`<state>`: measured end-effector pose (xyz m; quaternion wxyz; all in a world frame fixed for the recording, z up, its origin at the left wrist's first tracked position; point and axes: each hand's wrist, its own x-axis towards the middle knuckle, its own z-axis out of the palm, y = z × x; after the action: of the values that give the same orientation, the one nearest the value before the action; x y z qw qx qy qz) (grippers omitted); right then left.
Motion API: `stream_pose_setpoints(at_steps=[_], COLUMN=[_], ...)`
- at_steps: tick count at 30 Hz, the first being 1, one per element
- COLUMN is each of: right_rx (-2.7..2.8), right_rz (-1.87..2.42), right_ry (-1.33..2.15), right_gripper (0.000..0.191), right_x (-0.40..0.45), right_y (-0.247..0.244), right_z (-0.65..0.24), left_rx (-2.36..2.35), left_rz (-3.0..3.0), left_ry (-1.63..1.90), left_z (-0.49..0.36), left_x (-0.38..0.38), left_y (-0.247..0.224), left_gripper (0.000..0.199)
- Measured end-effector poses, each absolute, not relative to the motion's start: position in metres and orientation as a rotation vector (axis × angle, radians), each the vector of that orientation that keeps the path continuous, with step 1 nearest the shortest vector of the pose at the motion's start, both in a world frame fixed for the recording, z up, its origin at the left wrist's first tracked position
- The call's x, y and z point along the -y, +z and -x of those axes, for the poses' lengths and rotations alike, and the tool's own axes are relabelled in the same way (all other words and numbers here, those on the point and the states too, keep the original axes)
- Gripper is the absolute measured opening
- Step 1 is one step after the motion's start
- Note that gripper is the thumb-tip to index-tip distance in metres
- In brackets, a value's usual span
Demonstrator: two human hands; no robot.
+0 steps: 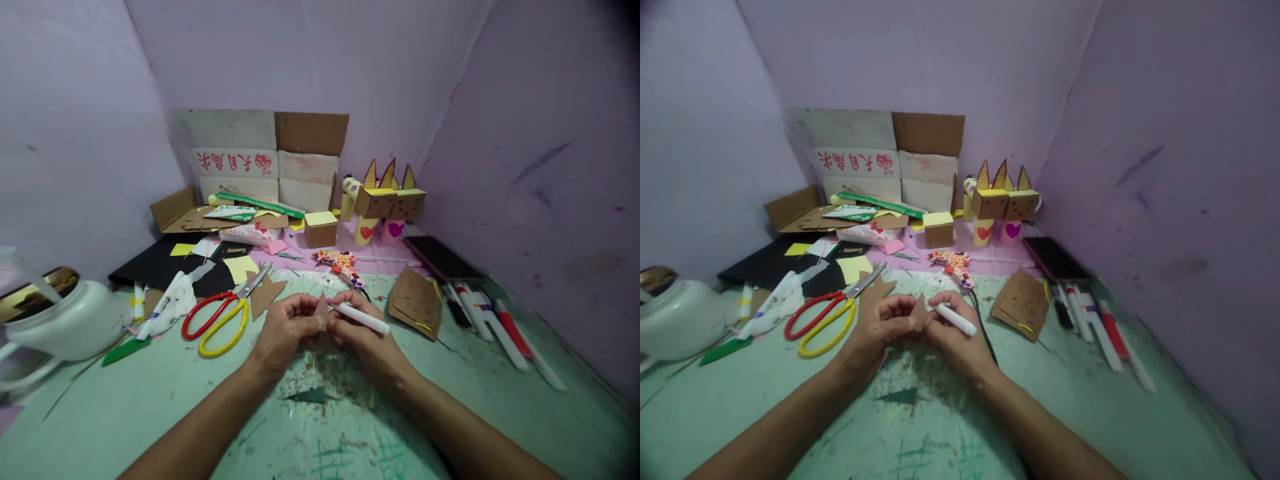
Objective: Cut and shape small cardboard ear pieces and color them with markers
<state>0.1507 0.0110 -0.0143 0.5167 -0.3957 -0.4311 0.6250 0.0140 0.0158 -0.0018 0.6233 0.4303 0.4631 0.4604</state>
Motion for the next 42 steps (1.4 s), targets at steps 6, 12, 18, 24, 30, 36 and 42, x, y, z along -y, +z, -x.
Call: stream_pose_setpoints(at_steps=[6,12,18,24,30,36,42], right_rx=[0.983,1.029,1.026,1.152,1.324,1.458,1.483], right_rz=[0.991,1.024,1.043,0.986,0.977,0.963,0.958], right_ry=[1.397,1.385,1.230,0.977,0.875,0.849,0.818], right_gripper=[0.030,0.031,0.029,0.025,0.016,0.013,0.012], right_x=[-0.012,-0.009,-0.016,-0.014,-0.004,-0.007,-0.009], right_y=[-0.011,-0.013,-0.008,-0.010,-0.018,-0.019,-0.020], right_z=[-0.154,-0.151,-0.161,-0.168,-0.159,-0.160,-0.161], left_rx=[-1.114,-1.137,-1.193,-1.301,-1.336,-1.330,-1.338], left_rz=[-1.021,-0.964,-0.905,-0.939,-0.973,-1.004,-0.993], left_ry=[0.912,0.979,1.029,1.006,0.998,1.000,0.993], left_z=[-0.017,-0.019,-0.020,-0.020,-0.022,-0.022,-0.022], left_x=[-0.013,-0.014,-0.016,-0.017,-0.016,-0.013,-0.012], left_y=[-0.004,-0.006,-0.011,-0.011,-0.010,-0.007,-0.004], left_gripper=[0.017,0.015,0.018,0.017,0.015,0.013,0.015])
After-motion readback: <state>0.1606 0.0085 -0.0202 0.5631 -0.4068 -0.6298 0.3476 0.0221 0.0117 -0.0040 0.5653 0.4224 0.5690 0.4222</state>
